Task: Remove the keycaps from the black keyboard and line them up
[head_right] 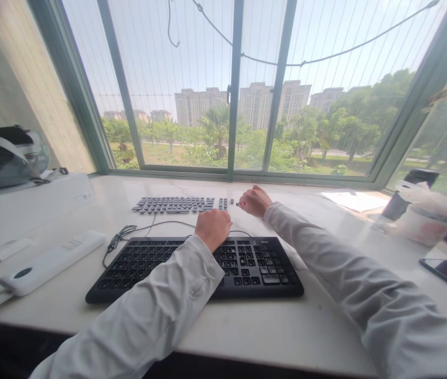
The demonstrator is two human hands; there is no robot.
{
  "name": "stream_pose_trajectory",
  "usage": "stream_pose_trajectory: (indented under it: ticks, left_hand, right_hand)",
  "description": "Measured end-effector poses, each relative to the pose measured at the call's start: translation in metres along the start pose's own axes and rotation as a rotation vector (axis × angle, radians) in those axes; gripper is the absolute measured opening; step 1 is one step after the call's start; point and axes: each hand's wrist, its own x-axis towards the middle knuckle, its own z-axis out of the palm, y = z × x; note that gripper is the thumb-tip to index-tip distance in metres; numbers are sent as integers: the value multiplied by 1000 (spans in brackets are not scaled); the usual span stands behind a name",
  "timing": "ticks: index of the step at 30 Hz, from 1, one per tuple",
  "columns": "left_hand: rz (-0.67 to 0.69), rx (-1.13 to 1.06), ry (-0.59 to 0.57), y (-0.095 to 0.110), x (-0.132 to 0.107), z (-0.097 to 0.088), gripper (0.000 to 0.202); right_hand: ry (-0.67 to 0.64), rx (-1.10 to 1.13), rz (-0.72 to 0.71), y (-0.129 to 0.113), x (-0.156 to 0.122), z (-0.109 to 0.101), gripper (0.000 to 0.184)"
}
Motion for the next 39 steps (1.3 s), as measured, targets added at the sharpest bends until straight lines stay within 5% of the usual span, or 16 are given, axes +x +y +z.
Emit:
stream_pose_trajectory:
  ticks: [5,12,20,32,39]
  left_hand:
    - [140,-196,42,9,-4,4,25]
    - [393,-520,58,18,-8,8,25]
    - [418,-556,-14,24,-11,16,14]
    - [383,-699,-27,26,-15,9,17]
    - [492,-674,-107,19,-10,8,14]
  right_hand:
    - [135,327,9,1,-72,-19,29]
    - [1,749,72,1,-135,-26,40]
    - [-27,905,110,4,-146,-8,43]
    - [-13,1058,187,-3,-148,-7,42]
    - [-84,1033,131,-10,-149,-9,43]
